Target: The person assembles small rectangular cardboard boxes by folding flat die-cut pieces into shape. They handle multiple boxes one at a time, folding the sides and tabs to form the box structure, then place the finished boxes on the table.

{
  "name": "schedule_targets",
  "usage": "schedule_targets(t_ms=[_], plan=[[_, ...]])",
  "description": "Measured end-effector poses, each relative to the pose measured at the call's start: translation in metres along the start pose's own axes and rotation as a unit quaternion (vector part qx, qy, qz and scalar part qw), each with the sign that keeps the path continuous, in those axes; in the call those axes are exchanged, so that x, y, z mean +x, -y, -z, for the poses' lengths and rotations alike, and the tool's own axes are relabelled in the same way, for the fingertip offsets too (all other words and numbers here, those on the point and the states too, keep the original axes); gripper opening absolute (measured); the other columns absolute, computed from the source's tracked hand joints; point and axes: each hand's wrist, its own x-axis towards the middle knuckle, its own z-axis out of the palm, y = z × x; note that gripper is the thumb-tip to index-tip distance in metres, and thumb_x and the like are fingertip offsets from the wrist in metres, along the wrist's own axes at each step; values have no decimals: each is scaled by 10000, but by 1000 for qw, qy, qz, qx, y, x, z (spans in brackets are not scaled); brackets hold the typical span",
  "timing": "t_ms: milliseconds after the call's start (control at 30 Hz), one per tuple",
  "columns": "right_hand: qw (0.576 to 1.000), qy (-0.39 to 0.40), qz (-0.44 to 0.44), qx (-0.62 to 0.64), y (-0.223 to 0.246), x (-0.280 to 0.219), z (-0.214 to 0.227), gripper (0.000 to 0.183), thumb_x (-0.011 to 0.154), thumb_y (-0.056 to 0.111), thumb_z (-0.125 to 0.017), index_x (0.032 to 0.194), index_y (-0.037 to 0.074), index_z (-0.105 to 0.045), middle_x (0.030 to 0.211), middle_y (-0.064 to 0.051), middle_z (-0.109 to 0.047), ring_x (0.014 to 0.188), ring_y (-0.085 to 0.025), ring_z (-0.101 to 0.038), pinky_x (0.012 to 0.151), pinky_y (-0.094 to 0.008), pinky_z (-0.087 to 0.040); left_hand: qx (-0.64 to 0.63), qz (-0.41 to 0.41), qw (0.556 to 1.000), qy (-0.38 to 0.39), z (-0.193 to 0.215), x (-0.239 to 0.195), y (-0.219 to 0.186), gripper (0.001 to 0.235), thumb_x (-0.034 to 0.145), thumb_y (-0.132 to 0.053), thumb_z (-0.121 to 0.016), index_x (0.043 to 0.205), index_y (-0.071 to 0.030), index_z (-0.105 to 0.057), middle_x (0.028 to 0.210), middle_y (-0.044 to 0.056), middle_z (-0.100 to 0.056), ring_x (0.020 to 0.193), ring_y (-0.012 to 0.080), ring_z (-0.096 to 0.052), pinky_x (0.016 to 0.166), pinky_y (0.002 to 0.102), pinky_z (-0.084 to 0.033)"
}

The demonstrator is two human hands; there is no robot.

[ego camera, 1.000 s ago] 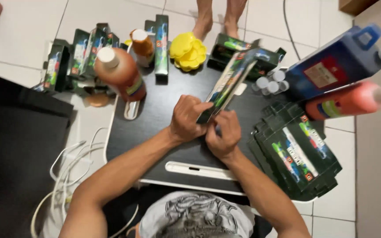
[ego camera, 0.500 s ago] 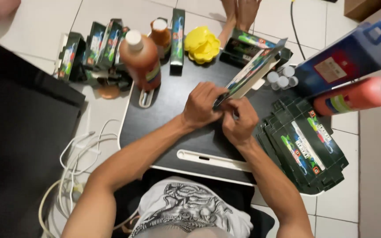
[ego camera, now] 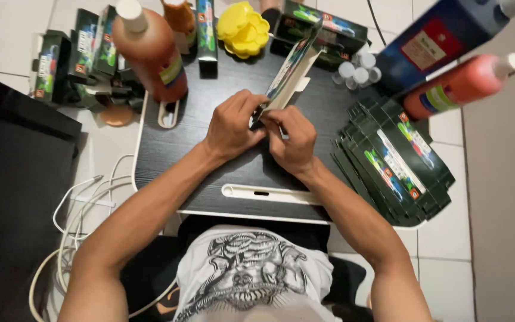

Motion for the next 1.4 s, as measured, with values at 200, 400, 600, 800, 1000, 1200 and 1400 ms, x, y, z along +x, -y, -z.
schedule_targets(t_ms=[200,400,600,800,1000,1200,1400], plan=[[1000,-27,10,-4,10,14,6,147,905,-26,-756,1029,52,-762,919,-113,-763,806,-327,-738,732,-391,-588,-193,125,973,10,20,10,9,463,741,-41,-917,1133,-17,-672,870,113,-573,670,302,-694,574,320,-595],[971,-111,-143,-157,-24,30,61,278,978,42,-681,1247,60,-615,1094,-94,-587,815,-199,-537,695,-311,-485,-204,185,949,152,37,15,24,487,809,-93,-920,1195,-30,-629,1010,120,-723,774,184,-749,745,286,-663],[921,22,-380,-85,-50,9,88,430,938,204,-757,1322,123,-580,1195,-92,-692,855,-120,-641,713,-275,-516,-222,265,912,221,50,24,32,497,812,-29,-855,1254,-15,-628,1118,158,-747,1029,230,-742,863,311,-665],[916,-32,-398,-40,-70,-11,74,540,794,80,-860,1256,123,-584,1006,-42,-662,699,-64,-593,597,-192,-511,-122,194,963,142,44,16,34,360,878,-227,-870,1170,-50,-757,987,125,-689,828,210,-677,752,333,-582],[924,26,-380,-22,-56,2,71,607,759,-24,-856,1292,89,-587,962,-65,-679,757,-94,-692,633,-210,-564,-99,286,946,110,35,10,36,32,893,-111,-720,921,-103,-706,735,-40,-651,674,84,-613,641,267,-507],[946,4,-304,-115,-62,11,63,668,706,-13,-802,1316,148,-585,849,-3,-652,676,-86,-669,652,-242,-569,-67,286,954,57,32,9,26,101,770,-81,-675,835,-117,-606,644,-47,-474,617,83,-414,572,311,-386],[959,-72,-256,-102,-73,-4,48,142,870,108,-831,940,119,-708,787,18,-703,706,-78,-678,664,-232,-552,-63,296,953,22,33,11,24,227,819,-68,-691,902,-119,-486,708,-16,-561,586,143,-526,592,349,-453]])
